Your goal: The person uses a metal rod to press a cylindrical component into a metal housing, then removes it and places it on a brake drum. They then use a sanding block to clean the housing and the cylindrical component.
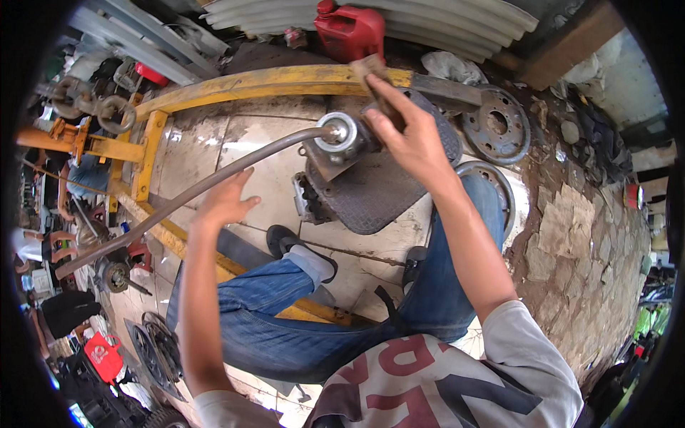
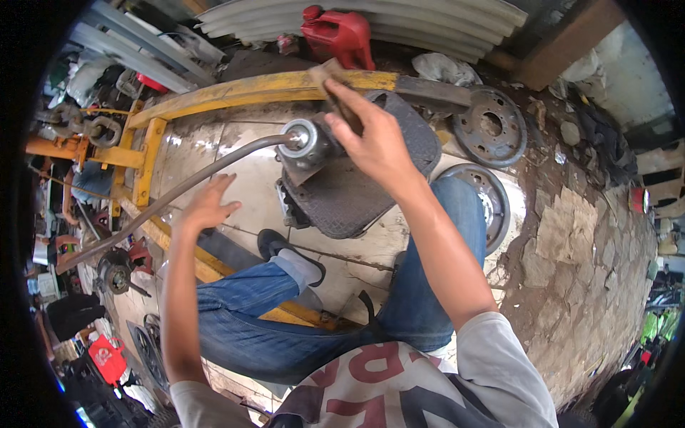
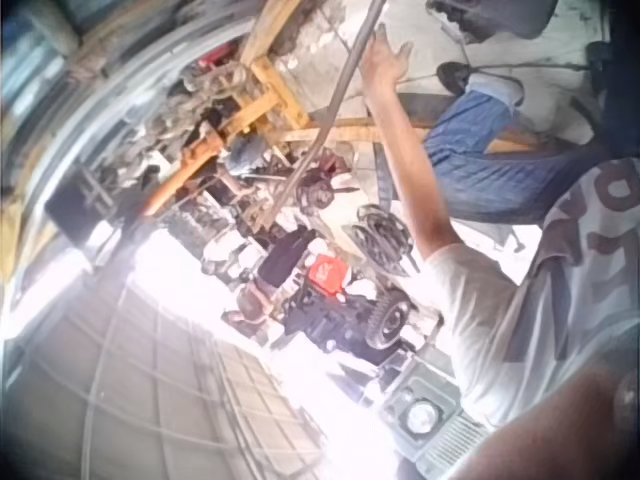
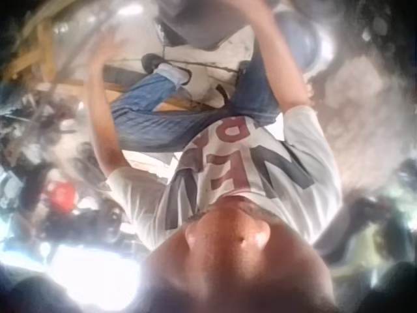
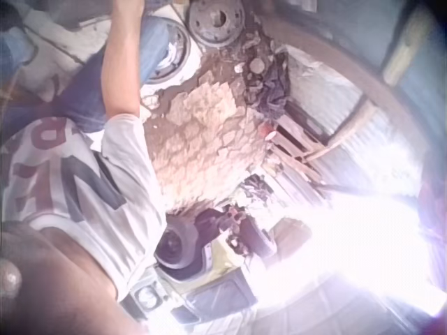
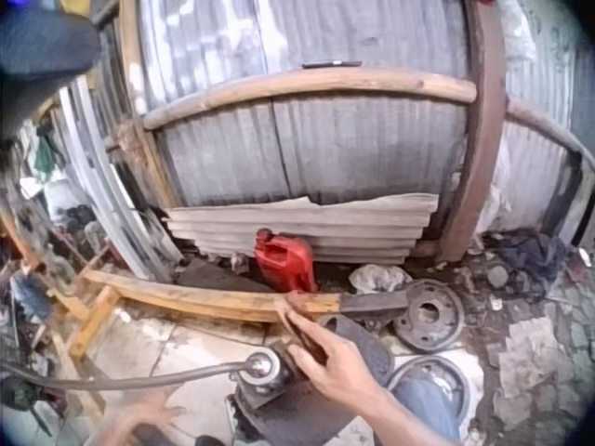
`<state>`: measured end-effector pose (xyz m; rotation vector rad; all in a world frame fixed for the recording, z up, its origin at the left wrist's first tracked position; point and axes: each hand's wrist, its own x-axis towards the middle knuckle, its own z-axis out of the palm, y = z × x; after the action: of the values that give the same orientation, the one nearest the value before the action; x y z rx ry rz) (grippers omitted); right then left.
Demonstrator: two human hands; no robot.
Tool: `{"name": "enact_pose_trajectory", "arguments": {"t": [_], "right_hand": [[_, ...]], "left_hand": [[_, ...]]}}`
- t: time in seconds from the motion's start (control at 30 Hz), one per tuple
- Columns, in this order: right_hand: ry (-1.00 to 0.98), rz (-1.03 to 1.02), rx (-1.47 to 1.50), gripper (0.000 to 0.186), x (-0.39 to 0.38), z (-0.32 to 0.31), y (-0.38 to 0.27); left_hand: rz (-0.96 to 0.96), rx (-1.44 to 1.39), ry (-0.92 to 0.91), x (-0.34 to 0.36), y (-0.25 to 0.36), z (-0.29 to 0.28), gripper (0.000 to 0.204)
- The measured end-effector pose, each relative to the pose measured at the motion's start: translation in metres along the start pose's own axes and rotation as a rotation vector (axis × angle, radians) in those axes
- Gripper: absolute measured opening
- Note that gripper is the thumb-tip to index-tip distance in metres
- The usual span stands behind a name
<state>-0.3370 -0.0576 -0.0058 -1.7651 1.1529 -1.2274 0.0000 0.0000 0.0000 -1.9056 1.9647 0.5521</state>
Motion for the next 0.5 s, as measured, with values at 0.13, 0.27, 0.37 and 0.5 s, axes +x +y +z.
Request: {"name": "enact_pose_trajectory", "arguments": {"t": [0.13, 0.27, 0.37, 0.5], "right_hand": [[0.122, -0.038, 0.049, 0.048, -0.002, 0.000, -0.015], [0.168, -0.038, 0.056, 0.047, -0.003, 0.014, -0.016], [0.144, 0.054, 0.095, 0.043, -0.009, 0.013, -0.021], [0.114, -0.225, -0.213, 0.042, -0.009, 0.022, -0.034]], "left_hand": [[-0.096, -0.467, 0.235, -0.036, -0.038, -0.027, 0.054], [-0.270, -1.147, 0.760, -0.078, -0.079, -0.043, 0.044], [-0.030, -1.954, 0.920, -0.112, -0.074, -0.066, 0.047], [0.752, -2.118, 0.820, -0.146, -0.065, -0.063, 0.063]]}}
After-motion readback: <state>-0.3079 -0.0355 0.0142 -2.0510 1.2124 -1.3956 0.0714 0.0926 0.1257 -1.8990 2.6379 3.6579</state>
